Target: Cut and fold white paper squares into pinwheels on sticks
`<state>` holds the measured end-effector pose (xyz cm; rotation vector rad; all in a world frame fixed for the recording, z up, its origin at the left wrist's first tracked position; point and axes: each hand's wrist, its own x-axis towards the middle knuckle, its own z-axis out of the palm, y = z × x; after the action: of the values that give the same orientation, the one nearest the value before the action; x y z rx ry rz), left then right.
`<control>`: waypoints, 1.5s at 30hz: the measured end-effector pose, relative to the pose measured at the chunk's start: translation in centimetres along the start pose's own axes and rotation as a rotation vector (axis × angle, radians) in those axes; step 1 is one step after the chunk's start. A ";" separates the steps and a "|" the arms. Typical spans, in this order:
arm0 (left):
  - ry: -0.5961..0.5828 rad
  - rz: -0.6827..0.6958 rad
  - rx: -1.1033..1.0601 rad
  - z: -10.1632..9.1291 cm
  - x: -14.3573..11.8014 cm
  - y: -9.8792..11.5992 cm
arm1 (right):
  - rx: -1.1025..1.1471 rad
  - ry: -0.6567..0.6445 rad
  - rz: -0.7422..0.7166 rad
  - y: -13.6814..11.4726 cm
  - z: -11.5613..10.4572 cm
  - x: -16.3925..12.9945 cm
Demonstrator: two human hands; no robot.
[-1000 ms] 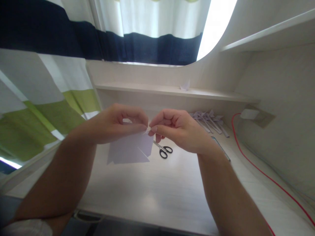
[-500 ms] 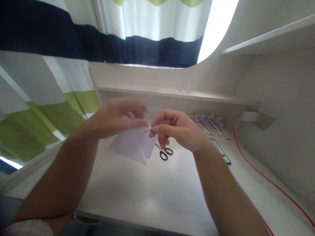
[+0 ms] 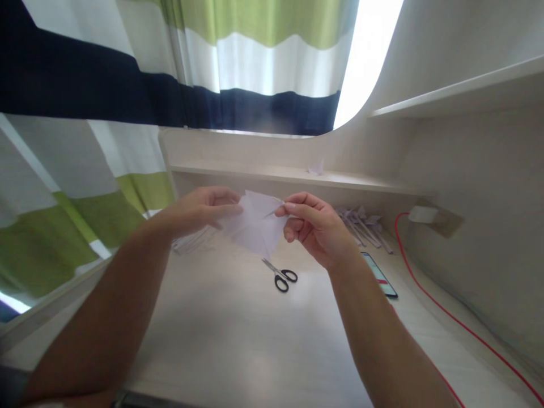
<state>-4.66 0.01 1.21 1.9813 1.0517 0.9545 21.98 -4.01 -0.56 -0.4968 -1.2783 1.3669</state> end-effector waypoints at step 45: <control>0.070 0.373 -0.040 3.0 -0.5 1.1 | -0.278 -0.014 -0.089 0.1 1.3 -1.0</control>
<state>-1.94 -1.60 0.52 2.1666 0.7019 1.2368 21.09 -5.41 -0.58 -0.6135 -1.4941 1.1260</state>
